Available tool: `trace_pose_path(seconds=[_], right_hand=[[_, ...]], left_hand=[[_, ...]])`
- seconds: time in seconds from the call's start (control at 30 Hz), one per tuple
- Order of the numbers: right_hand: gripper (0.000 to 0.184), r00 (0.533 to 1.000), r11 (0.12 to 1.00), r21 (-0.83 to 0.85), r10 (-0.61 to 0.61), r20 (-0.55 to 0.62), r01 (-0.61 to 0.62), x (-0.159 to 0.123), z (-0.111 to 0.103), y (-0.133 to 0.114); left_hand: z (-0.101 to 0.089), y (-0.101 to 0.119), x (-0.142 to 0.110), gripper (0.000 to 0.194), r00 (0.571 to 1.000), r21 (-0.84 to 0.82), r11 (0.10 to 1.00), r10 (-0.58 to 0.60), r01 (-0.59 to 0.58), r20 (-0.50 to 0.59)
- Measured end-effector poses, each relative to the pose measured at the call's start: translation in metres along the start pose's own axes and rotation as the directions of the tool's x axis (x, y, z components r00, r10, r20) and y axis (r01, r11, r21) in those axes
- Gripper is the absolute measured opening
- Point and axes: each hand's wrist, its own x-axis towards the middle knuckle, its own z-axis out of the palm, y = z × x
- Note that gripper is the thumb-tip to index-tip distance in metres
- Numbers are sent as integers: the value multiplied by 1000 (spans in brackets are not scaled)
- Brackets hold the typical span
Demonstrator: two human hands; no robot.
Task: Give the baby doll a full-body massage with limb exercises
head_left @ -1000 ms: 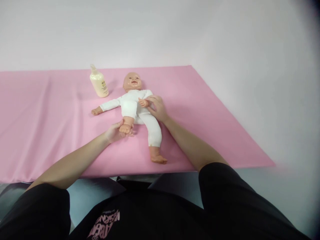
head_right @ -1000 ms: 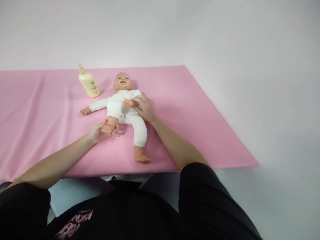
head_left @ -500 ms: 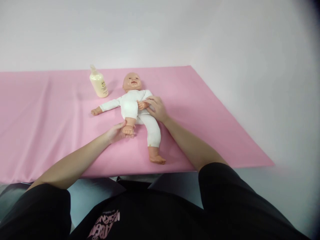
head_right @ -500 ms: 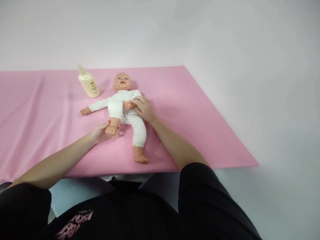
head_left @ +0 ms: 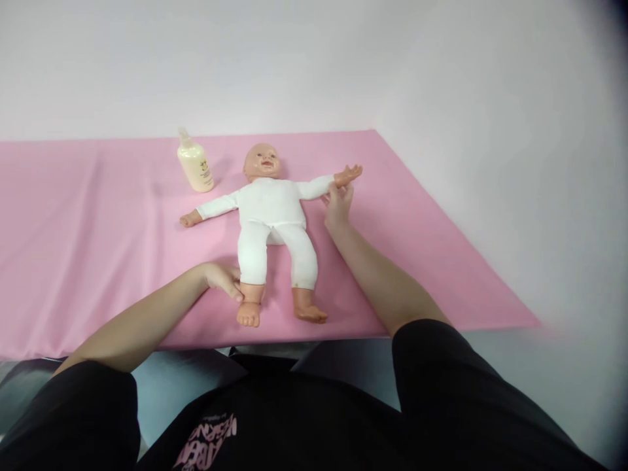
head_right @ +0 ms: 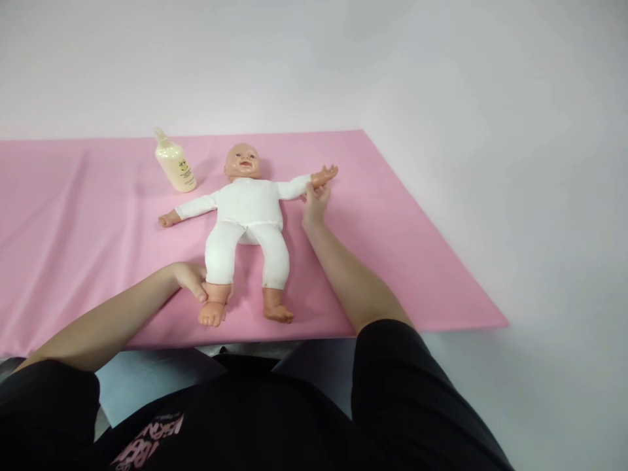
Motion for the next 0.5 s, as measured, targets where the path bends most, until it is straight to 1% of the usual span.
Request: trace_pose_path(seconds=[0.1,0.13,0.2,0.27,0.37,0.43,0.47,0.5], right_hand=[[66,986,987,51,156,-65,-153,5,-7,8],[64,980,982,61,185,-80,-180,5,-7,9],[64,975,978,66,203,-87,-198,5,-6,10],[66,977,980,65,195,-90,-190,3,-4,8],[63,980,985,61,170,-105,-164,-1,0,1],[61,991,993,29,114,-73,-112,-4,2,-3],[62,996,997,4,73,-41,-73,-6,3,-5],[63,1000,999,-19,30,-7,-30,-7,5,-7]], left_hand=[[0,0,2,68,1000,37,999,-24,24,-10],[0,0,3,67,1000,44,999,-23,24,-12],[1,1,2,63,999,57,998,-35,35,0],[2,2,0,59,998,39,998,-51,50,24],[1,2,-3,65,997,-95,995,-31,37,66],[-2,0,-3,68,996,-213,977,21,-1,91],[-4,-1,-2,68,994,-266,963,66,-41,83],[-6,-3,-2,67,992,-310,946,118,-97,50]])
